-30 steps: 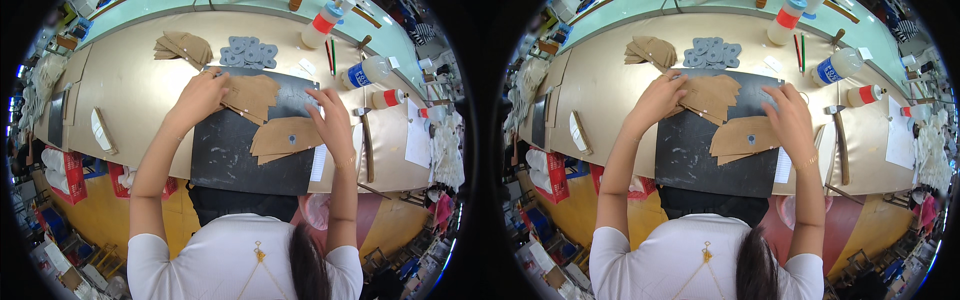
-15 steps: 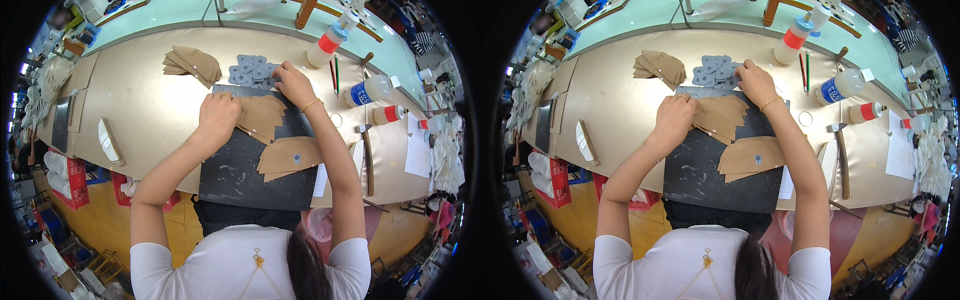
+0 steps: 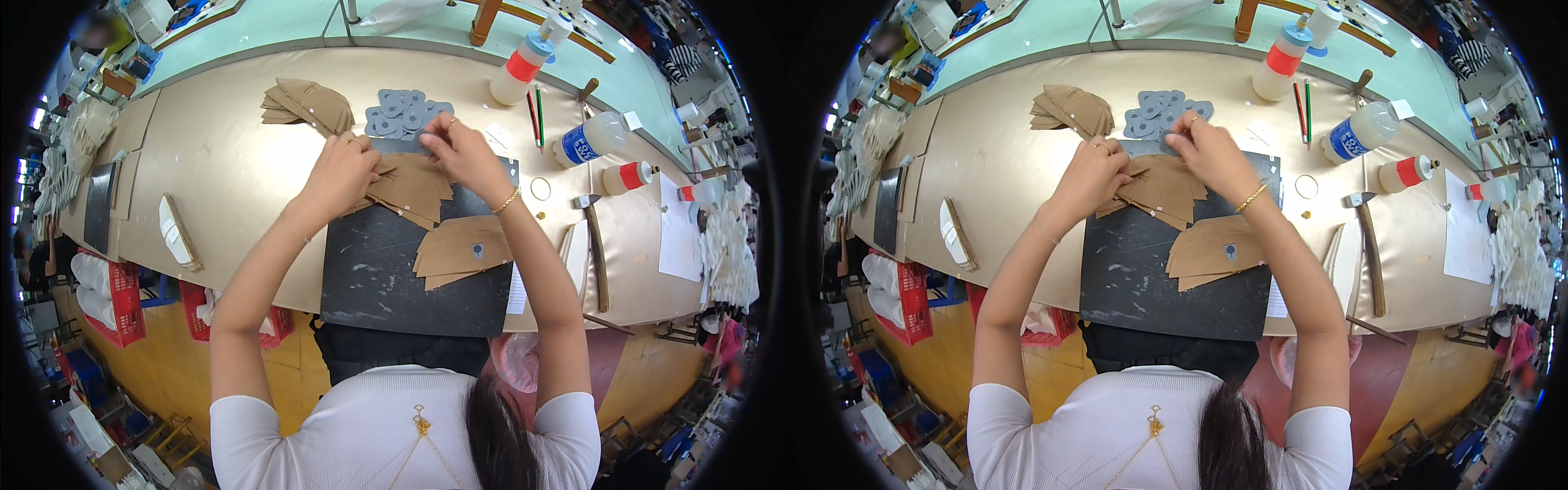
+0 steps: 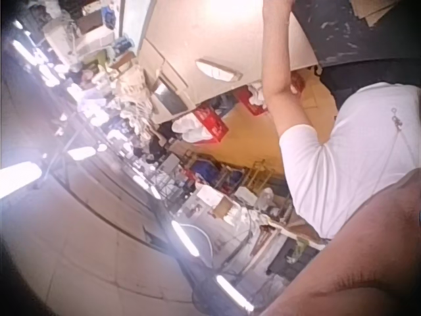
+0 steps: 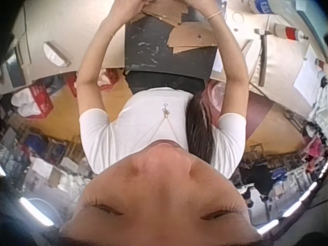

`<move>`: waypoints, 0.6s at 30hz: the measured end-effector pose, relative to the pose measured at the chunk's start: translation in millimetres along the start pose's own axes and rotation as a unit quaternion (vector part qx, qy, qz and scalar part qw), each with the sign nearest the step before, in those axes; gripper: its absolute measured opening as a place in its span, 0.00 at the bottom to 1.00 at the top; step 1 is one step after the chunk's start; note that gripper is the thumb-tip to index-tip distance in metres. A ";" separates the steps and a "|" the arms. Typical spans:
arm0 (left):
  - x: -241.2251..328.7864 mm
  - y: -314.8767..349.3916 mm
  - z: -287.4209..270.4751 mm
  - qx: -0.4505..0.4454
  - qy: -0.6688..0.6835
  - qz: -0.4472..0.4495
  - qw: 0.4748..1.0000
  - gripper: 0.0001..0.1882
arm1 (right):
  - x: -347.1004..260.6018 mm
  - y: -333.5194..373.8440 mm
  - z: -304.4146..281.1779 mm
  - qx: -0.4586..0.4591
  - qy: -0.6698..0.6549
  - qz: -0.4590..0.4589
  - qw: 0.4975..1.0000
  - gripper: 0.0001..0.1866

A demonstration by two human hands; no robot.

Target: The person writes on a small white tag, then repeatedly picks up brown fabric pieces and gray circular inserts, aligns them, and places them together on the table. The person handles the items one at a time and stacks the assembled units.

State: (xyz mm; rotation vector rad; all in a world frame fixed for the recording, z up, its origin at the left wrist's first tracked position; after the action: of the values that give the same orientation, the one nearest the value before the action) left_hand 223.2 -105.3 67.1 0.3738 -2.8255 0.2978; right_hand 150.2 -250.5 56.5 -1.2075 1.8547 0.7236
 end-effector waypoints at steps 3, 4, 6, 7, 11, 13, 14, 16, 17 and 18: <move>26.2 12.9 7.3 0.009 -0.108 0.059 0.992 0.06 | 5.9 1.6 23.8 -0.042 -0.082 -0.006 0.996 0.15; 27.6 16.4 14.1 -0.046 -0.117 0.031 0.992 0.07 | 6.9 -0.3 30.9 -0.046 -0.083 -0.024 0.995 0.15; 43.5 26.5 9.5 0.009 -0.114 0.084 0.990 0.08 | 16.5 -2.6 44.9 -0.063 -0.098 -0.046 0.992 0.14; 48.8 36.2 5.4 0.033 -0.116 0.102 0.987 0.09 | 9.6 -2.6 51.9 -0.084 -0.053 -0.034 0.994 0.14; 83.8 61.2 -7.9 -0.056 0.005 0.064 0.996 0.06 | -8.1 9.8 49.0 -0.108 0.059 -0.006 0.992 0.14; 113.0 75.3 -25.4 -0.106 0.141 0.069 0.982 0.05 | -4.0 10.5 50.2 -0.098 0.067 -0.018 0.993 0.15; 126.4 81.0 -29.9 -0.178 0.240 0.057 0.953 0.06 | -1.9 11.0 48.3 -0.095 0.057 -0.009 0.994 0.14; 146.7 99.3 -31.2 -0.293 0.412 0.015 0.863 0.08 | -3.0 14.1 46.3 -0.096 0.030 0.005 0.995 0.14; 155.1 106.1 -31.3 -0.301 0.508 -0.008 0.807 0.09 | -8.4 18.2 42.3 -0.073 0.017 -0.008 0.997 0.13; 157.4 111.3 -26.2 -0.338 0.522 -0.036 0.782 0.08 | -14.9 24.8 36.9 -0.050 0.004 -0.021 0.999 0.13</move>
State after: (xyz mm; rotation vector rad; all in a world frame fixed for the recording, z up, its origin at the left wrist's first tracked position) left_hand 52.2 -29.2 119.8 0.0802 -1.6314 -0.4227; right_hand 142.2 -204.7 50.9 -1.3104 1.8128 0.7986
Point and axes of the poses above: each hand's wrist, its own y-axis away from the middle knuckle, its own z-axis out of the palm, x = y × z, the point moved 9 cm from there along -y, towards the middle knuckle
